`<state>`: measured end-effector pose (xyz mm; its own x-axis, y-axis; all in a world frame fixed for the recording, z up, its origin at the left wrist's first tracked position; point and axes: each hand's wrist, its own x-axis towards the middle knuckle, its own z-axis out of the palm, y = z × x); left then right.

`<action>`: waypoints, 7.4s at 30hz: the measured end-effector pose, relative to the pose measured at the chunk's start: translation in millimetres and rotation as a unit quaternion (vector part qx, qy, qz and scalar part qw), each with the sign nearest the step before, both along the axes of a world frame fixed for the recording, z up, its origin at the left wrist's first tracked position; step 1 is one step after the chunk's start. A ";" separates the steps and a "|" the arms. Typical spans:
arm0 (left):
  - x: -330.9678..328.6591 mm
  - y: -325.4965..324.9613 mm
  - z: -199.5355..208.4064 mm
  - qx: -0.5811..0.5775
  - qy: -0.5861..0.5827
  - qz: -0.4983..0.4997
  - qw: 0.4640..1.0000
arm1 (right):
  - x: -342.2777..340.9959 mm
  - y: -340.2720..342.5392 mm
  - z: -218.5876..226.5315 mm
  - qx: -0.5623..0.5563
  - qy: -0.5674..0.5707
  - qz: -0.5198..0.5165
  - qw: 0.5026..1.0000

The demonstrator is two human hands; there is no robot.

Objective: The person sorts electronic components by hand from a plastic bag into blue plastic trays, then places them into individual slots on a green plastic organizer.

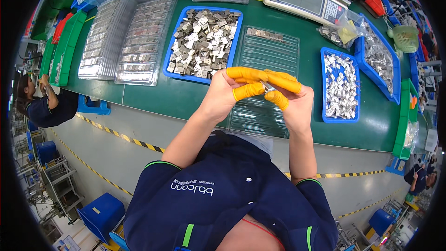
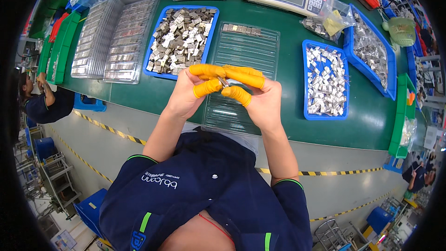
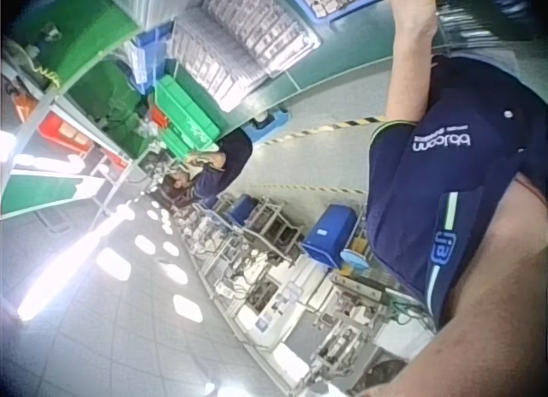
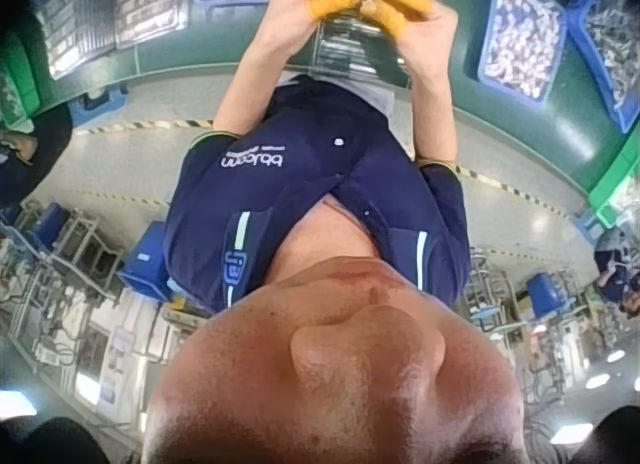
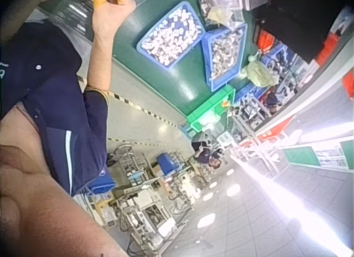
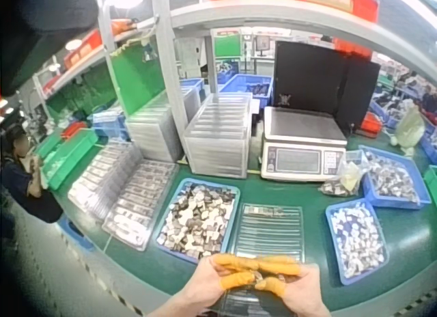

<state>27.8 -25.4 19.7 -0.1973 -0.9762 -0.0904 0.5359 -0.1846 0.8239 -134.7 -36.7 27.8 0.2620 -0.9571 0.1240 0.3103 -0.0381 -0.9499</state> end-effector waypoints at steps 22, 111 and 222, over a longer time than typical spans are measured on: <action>-19.5 -22.4 -18.9 0.041 -0.105 0.032 0.993 | -10.0 -22.9 -14.7 -0.390 0.442 -0.211 0.780; 60.0 -60.7 -17.6 -0.116 -0.477 0.197 0.849 | -167.0 -52.5 -58.5 -0.058 0.306 -0.421 0.852; -18.2 -10.7 -11.8 -0.038 -0.229 0.010 0.973 | -32.1 -11.5 -19.8 0.141 0.028 0.017 0.989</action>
